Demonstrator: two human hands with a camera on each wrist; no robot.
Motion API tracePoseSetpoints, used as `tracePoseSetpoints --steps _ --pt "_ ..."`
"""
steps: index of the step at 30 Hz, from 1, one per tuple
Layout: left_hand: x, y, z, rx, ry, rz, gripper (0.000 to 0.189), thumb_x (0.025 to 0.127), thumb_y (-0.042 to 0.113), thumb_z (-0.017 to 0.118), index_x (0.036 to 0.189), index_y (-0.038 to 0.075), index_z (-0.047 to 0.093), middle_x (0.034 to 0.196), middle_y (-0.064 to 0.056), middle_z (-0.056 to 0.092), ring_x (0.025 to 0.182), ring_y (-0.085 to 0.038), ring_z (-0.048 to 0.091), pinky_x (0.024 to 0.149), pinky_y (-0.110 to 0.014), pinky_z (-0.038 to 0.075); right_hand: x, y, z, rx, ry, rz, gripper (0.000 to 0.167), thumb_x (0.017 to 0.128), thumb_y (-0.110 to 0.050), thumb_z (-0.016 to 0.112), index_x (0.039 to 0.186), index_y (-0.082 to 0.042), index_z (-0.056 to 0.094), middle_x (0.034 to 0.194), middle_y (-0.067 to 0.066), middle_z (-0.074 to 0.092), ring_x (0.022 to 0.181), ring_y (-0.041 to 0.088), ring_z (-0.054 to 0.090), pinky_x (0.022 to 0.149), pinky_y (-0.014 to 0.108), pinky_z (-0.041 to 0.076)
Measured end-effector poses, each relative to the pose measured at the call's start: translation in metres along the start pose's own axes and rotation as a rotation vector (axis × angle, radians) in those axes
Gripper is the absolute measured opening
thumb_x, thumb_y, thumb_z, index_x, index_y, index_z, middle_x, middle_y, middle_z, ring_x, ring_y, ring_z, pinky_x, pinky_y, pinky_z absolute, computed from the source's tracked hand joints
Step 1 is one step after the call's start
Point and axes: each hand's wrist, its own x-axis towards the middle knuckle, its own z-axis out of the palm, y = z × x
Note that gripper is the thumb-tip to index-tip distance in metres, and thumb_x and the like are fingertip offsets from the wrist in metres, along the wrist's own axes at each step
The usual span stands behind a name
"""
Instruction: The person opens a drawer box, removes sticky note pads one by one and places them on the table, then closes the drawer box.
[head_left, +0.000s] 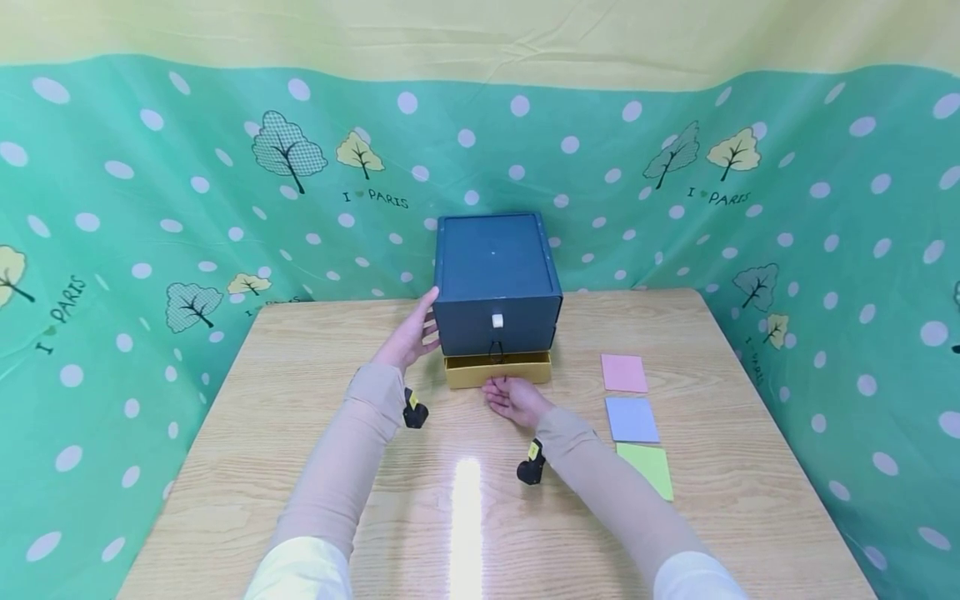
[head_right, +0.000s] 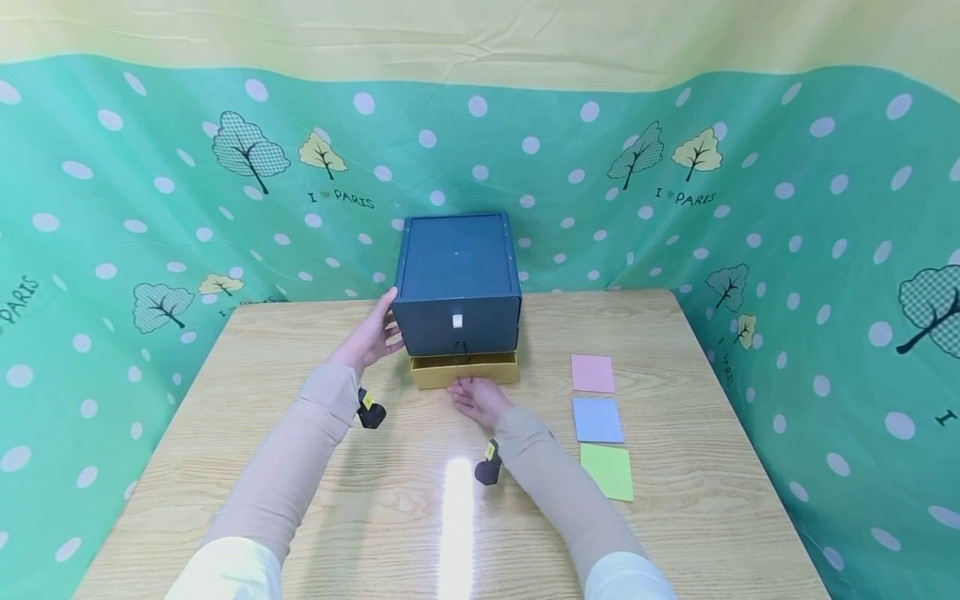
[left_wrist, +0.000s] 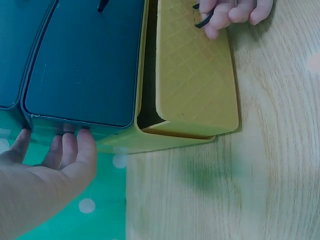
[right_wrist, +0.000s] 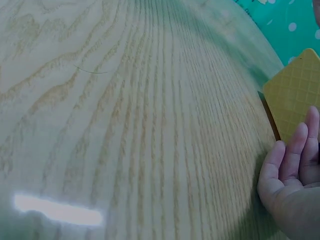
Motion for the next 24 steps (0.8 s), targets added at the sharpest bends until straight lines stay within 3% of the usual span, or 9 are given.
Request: tracePoseSetpoints --steps 17,24 --pt "0.0004 0.0008 -0.0010 -0.002 -0.006 0.002 0.080 0.092 0.058 0.043 0.153 0.021 0.009 0.158 -0.013 0.010 0.143 -0.030 0.017 0.114 -0.046 0.024 0.0096 -0.0067 0.0028 -0.054 0.040 0.023 0.032 0.103 -0.012 0.032 0.124 0.006 0.048 0.092 0.004 0.060 0.098 0.020 0.056 0.099 0.036 0.041" --pt "-0.0047 0.0025 0.0005 -0.002 -0.014 -0.007 0.080 0.092 0.057 0.043 0.154 0.020 0.007 0.158 -0.014 0.009 0.144 -0.030 0.015 0.115 -0.046 0.023 0.0095 -0.0087 0.0039 -0.046 0.031 0.015 0.035 0.103 -0.014 0.033 0.129 0.008 0.044 0.091 0.002 0.056 0.088 0.014 0.054 0.092 0.032 0.041"
